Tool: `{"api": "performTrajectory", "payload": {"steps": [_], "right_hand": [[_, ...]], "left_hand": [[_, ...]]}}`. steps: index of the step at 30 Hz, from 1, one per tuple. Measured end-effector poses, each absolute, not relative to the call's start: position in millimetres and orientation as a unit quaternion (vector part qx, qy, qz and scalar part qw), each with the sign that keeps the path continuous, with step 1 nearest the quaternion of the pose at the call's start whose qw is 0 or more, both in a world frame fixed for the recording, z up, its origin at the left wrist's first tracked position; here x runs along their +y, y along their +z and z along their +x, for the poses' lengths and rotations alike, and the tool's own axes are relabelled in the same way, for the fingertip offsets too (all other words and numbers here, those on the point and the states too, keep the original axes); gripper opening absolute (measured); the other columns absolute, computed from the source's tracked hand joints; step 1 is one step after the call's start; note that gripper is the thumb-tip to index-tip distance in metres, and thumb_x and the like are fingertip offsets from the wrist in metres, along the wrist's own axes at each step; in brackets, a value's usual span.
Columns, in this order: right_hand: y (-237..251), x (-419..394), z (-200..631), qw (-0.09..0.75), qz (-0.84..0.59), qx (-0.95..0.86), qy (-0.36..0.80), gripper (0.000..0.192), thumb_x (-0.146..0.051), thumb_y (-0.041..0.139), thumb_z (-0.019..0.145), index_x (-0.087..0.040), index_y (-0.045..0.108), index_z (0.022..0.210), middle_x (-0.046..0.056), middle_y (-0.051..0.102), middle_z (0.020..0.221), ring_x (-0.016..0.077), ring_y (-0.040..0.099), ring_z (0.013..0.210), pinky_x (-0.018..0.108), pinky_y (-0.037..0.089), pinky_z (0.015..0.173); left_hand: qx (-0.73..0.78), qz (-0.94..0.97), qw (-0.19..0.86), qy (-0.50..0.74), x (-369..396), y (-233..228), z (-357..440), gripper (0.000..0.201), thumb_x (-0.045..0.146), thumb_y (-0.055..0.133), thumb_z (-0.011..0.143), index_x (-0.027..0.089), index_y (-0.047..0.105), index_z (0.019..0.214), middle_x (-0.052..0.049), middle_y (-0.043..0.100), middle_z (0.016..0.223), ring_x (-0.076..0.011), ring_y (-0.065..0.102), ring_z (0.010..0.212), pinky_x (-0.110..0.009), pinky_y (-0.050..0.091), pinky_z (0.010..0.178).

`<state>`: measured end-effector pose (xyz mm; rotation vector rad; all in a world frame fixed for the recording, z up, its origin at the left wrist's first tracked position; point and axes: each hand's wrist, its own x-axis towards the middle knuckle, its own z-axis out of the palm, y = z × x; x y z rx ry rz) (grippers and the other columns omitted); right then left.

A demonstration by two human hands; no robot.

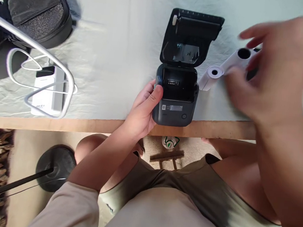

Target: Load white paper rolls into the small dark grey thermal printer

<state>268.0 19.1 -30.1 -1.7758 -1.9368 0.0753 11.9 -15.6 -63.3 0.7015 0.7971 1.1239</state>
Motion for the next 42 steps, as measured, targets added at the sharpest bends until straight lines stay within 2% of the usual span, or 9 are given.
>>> {"api": "performTrajectory", "payload": {"steps": [3,7,12,17,26,30,34,37,42], "right_hand": [[-59.0,17.7,267.9,0.215,-0.611,-0.761,0.014,0.058,-0.052,0.079,0.092,-0.026,0.072,0.143,0.014,0.067,0.134,0.024,0.065,0.105,0.045,0.055,0.095],[-80.7,24.7,265.6,0.196,-0.582,-0.789,-0.002,0.049,-0.034,0.066,0.097,-0.028,0.073,0.145,0.014,0.07,0.119,0.0303,0.066,0.115,0.048,0.054,0.103],[-49.6,18.4,263.3,0.317,-0.577,-0.751,0.05,0.082,-0.026,0.067,0.094,-0.036,0.048,0.174,0.009,0.071,0.14,0.0207,0.071,0.104,0.04,0.06,0.094],[-21.6,5.8,245.3,0.449,-0.468,-0.758,0.068,0.049,-0.039,0.075,0.099,-0.031,0.065,0.145,0.004,0.072,0.139,0.0155,0.074,0.098,0.033,0.057,0.078],[-35.1,1.9,220.9,0.289,-0.456,-0.841,-0.022,0.054,-0.018,0.058,0.094,-0.029,0.078,0.143,0.003,0.083,0.121,0.0289,0.078,0.107,0.043,0.06,0.089],[-32.0,3.3,216.7,0.281,-0.482,-0.829,-0.026,0.029,-0.026,0.058,0.104,-0.024,0.082,0.12,0.003,0.082,0.111,0.0213,0.075,0.093,0.034,0.048,0.074],[-29.3,1.7,213.5,0.334,-0.395,-0.853,-0.071,0.023,-0.03,0.059,0.112,-0.022,0.073,0.095,-0.001,0.076,0.085,0.0156,0.071,0.082,0.035,0.046,0.079],[-29.5,-3.2,212.5,0.368,-0.316,-0.873,-0.05,0.012,-0.029,0.069,0.11,-0.024,0.07,0.099,-0.004,0.079,0.095,0.0135,0.074,0.088,0.034,0.049,0.084],[-30.5,-13.1,216.0,0.358,-0.401,-0.84,0.073,0.031,-0.06,0.07,0.108,-0.03,0.074,0.113,0.002,0.079,0.109,0.0197,0.075,0.113,0.038,0.054,0.096]], "left_hand": [[0.355,0.327,0.715,0.505,-16.3,-65.0,11.7,0.022,0.046,0.079,0.112,0.025,0.082,0.116,-0.004,0.088,0.121,-0.0343,0.074,0.152,-0.042,0.067,0.126],[0.351,0.315,0.717,0.514,-16.5,-65.1,12.4,0.024,0.047,0.079,0.112,0.023,0.082,0.114,-0.007,0.087,0.122,-0.0352,0.075,0.151,-0.046,0.07,0.123],[0.368,0.3,0.713,0.515,-16.2,-61.9,14.7,0.022,0.042,0.076,0.114,0.021,0.079,0.111,-0.007,0.085,0.118,-0.035,0.075,0.152,-0.048,0.069,0.125],[0.37,0.314,0.71,0.511,-16.5,-61.8,15.8,0.025,0.045,0.077,0.113,0.021,0.079,0.119,-0.007,0.086,0.12,-0.0341,0.076,0.15,-0.046,0.069,0.124],[0.363,0.343,0.705,0.503,-19.7,-59.0,15.8,0.028,0.048,0.082,0.109,0.025,0.074,0.124,-0.006,0.088,0.121,-0.0319,0.076,0.15,-0.04,0.073,0.117],[0.354,0.33,0.717,0.502,-20.1,-57.8,16.5,0.026,0.046,0.082,0.109,0.025,0.074,0.123,-0.007,0.087,0.123,-0.0334,0.077,0.148,-0.041,0.074,0.114],[0.377,0.312,0.699,0.521,-18.0,-59.4,17.5,0.014,0.038,0.076,0.111,0.024,0.075,0.112,-0.002,0.083,0.105,-0.0309,0.076,0.149,-0.041,0.072,0.118],[0.372,0.297,0.71,0.519,-16.3,-62.0,14.5,0.023,0.047,0.077,0.11,0.024,0.077,0.11,-0.003,0.082,0.101,-0.0318,0.079,0.143,-0.041,0.071,0.118],[0.389,0.322,0.709,0.492,-16.1,-62.8,8.7,0.042,0.043,0.101,0.089,0.024,0.077,0.118,-0.002,0.083,0.105,-0.0281,0.085,0.107,-0.034,0.073,0.09]]}}
